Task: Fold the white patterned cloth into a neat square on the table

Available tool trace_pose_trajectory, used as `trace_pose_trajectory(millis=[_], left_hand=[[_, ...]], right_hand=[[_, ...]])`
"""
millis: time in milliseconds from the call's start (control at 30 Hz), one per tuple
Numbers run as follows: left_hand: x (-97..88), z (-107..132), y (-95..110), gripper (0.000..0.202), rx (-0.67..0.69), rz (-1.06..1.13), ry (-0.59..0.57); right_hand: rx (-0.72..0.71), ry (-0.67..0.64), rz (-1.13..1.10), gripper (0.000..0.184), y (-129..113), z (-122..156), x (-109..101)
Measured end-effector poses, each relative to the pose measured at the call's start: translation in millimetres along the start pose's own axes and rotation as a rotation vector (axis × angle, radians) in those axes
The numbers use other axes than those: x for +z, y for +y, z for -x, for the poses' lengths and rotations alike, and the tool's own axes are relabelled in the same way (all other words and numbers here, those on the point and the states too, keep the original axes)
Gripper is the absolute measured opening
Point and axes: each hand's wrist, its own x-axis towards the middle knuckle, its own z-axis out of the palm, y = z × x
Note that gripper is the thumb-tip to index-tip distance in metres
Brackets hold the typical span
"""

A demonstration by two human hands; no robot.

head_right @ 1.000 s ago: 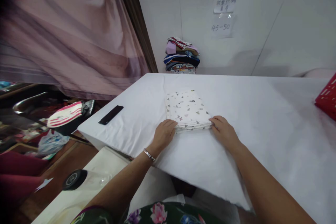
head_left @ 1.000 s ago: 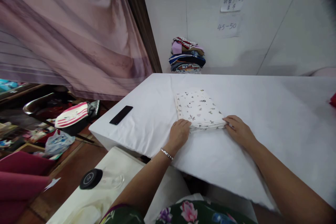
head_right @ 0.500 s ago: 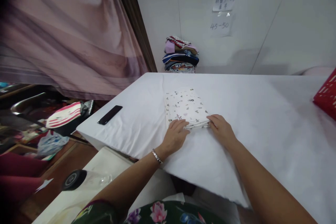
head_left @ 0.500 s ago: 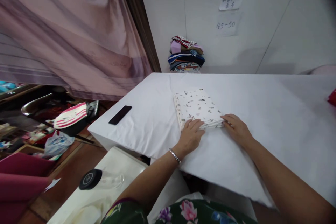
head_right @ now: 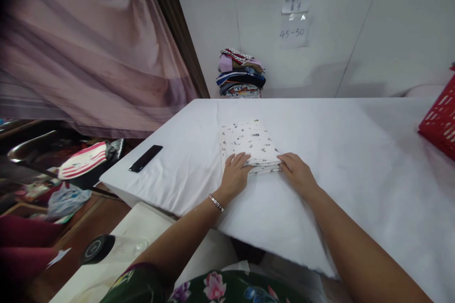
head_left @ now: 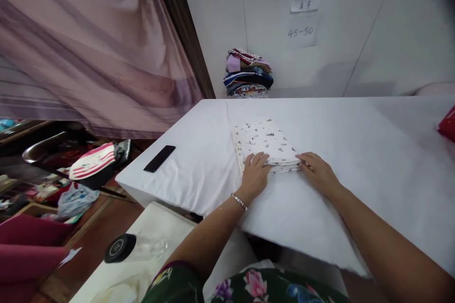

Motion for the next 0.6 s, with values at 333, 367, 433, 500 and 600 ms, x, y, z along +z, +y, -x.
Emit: trace_pose_trajectory(millis=[333, 367, 433, 500, 600], left_hand=[[7.2, -17, 19, 0.013, -0.023, -0.028, -0.005], [9.7, -18, 19, 0.015, -0.016, -0.031, -0.003], [12.5, -19, 18, 0.017, 0.012, -0.022, 0.000], [11.8, -17, 16, 0.017, 0.058, 0.000, 0.000], [7.6, -13, 13, 0.016, 0.125, 0.025, -0.008]], right_hand=[[-0.011, -0.004, 0.029, 0.028, 1, 0, 0], [-0.009, -0.009, 0.034, 0.028, 0, 0, 0], [-0.006, -0.013, 0.039, 0.028, -1, 0, -1], [0.002, -0.004, 0.042, 0.029, -1, 0, -2], [0.006, 0.006, 0.060, 0.028, -1, -1, -1]])
